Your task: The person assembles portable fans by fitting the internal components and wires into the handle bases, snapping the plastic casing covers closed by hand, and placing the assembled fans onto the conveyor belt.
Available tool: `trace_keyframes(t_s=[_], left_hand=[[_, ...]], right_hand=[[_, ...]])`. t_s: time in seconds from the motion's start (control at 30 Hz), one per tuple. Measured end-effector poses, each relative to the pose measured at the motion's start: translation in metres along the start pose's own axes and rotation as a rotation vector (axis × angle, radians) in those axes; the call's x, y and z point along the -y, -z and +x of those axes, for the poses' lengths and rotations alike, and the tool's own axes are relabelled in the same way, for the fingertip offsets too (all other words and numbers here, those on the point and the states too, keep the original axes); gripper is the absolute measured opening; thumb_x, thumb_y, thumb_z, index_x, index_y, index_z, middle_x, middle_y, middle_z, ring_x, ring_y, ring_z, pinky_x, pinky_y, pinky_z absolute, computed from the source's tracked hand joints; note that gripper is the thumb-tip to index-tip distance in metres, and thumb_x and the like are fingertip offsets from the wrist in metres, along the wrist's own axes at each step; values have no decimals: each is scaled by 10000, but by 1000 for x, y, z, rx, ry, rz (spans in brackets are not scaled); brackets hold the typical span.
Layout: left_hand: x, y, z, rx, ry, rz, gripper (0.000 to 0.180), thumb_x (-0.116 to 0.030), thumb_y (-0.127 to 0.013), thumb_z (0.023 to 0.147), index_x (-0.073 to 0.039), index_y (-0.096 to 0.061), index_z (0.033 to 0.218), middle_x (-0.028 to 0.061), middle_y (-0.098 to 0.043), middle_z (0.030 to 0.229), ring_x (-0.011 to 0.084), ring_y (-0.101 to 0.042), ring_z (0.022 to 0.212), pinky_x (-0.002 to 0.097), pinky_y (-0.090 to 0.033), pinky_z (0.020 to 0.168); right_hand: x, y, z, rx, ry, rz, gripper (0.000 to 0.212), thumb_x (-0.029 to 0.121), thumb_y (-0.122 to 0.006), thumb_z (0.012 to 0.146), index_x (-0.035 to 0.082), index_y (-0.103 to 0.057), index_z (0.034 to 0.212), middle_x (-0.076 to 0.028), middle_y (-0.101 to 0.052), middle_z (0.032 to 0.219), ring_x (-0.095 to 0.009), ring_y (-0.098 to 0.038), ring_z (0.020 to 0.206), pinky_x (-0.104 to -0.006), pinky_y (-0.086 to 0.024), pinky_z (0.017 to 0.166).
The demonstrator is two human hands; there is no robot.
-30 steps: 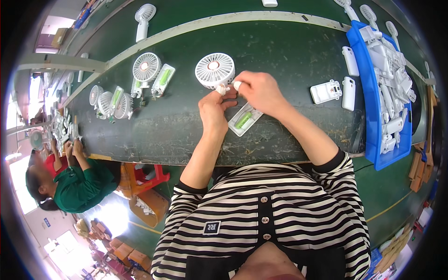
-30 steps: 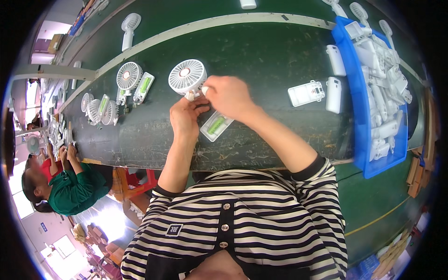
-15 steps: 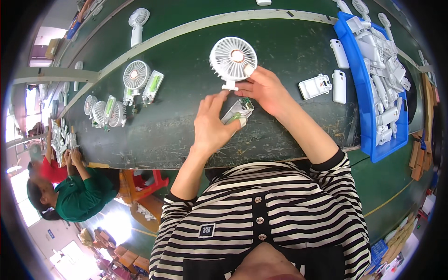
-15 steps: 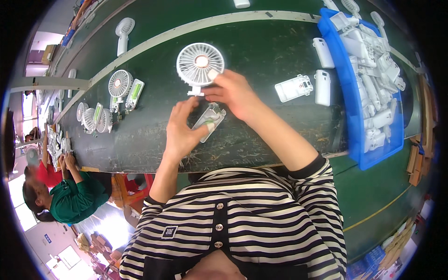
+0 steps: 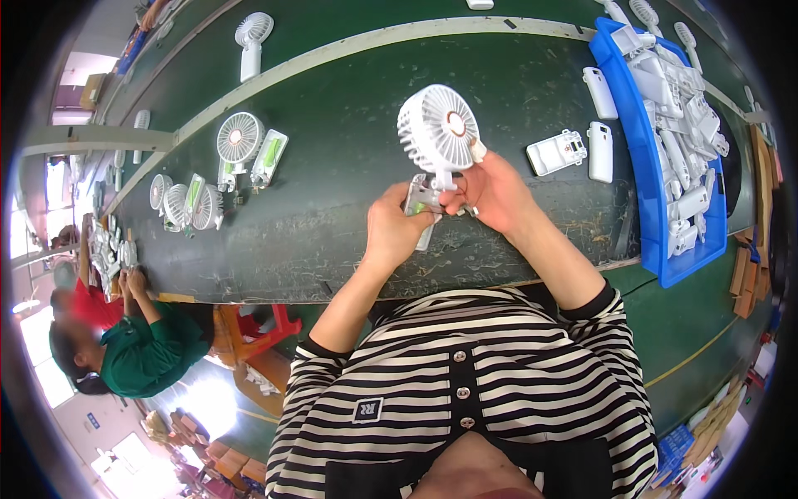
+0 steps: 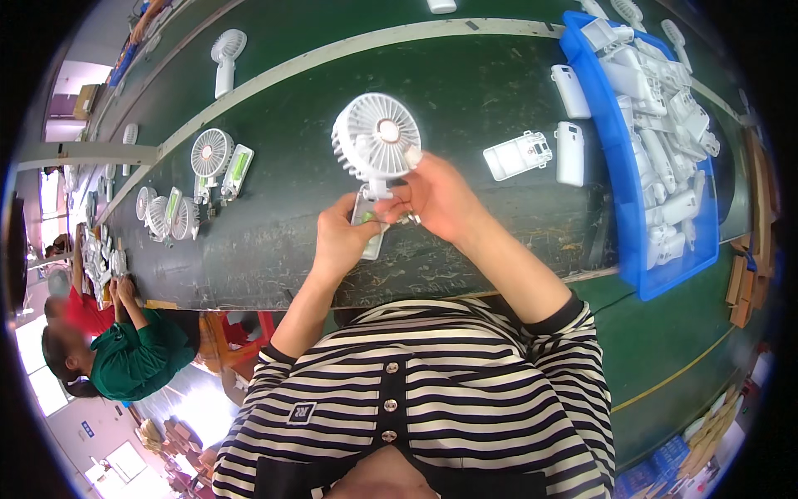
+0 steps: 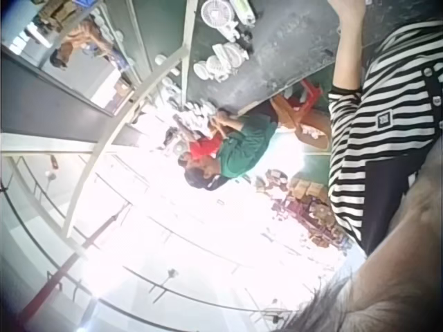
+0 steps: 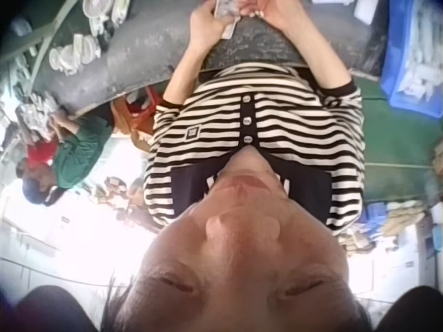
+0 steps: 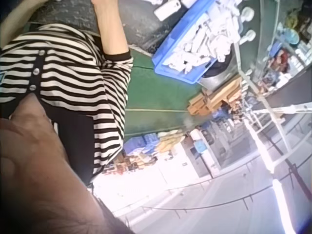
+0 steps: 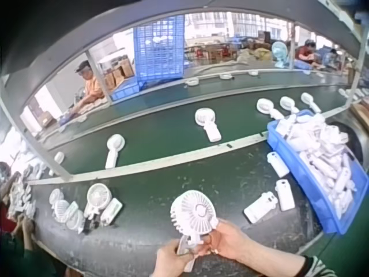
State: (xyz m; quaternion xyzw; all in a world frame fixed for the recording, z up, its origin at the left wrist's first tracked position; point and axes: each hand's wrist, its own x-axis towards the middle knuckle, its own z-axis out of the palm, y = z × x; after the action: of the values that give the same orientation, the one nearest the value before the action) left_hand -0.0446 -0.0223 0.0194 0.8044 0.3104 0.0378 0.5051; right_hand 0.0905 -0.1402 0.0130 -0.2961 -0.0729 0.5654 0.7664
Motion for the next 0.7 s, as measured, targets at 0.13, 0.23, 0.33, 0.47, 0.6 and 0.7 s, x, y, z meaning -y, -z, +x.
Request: trace_keyframes(t_s=[0.13, 0.23, 0.33, 0.47, 0.6, 0.7], left_hand=[[-3, 7, -1, 418, 294, -756, 411, -33, -643, 716, 39, -512, 1098, 116, -616, 925, 209, -628, 786, 300, -521, 667], [-6, 13, -7, 575, 278, -994, 404, -58, -603, 763, 41, -472, 1132, 135, -608, 954, 214, -629, 774, 315, -534, 672], [-8, 14, -6, 503, 383, -1088, 344, -80, -545, 815, 36, -471, 1131, 148, -599, 990, 213, -630, 767, 313, -534, 664], [-13, 4, -5, 257, 366, -898, 248, -41, -487, 839, 32, -517, 1075, 147, -618, 930, 205, -628, 759, 307, -531, 676], [-4, -2, -6, 173, 228, -902, 235, -3, -462, 830, 32, -531, 1052, 139, -622, 887, 199, -624, 748, 301, -534, 662], [-18, -1, -6, 195, 230, -826, 259, 33, -432, 809, 36, -520, 1053, 133, -620, 883, 196, -618, 734, 304, -535, 659]], right_hand=[[-3, 2, -6, -37, -25, 22, 409, 338, -455, 896, 4, -457, 1131, -157, -603, 979, -230, -628, 719, -306, -518, 523], [-1, 2, -9, -33, 0, -23, 399, 329, -457, 898, 4, -457, 1128, -152, -607, 959, -219, -628, 717, -292, -519, 517], [0, -8, -13, -61, 13, -69, 355, 277, -468, 899, 3, -461, 1125, -145, -615, 932, -216, -632, 718, -292, -522, 537], [-12, -22, -13, -226, 110, -86, 296, 215, -513, 882, 19, -489, 1102, -109, -610, 929, -178, -618, 745, -269, -512, 575], [-16, -15, -12, -266, 230, -299, 348, 200, -544, 869, 24, -479, 1162, -46, -573, 1053, -133, -547, 925, -288, -436, 814], [-19, -20, -4, -302, 248, -319, 294, 144, -578, 836, 20, -502, 1091, -42, -584, 970, -103, -548, 820, -249, -442, 690]])
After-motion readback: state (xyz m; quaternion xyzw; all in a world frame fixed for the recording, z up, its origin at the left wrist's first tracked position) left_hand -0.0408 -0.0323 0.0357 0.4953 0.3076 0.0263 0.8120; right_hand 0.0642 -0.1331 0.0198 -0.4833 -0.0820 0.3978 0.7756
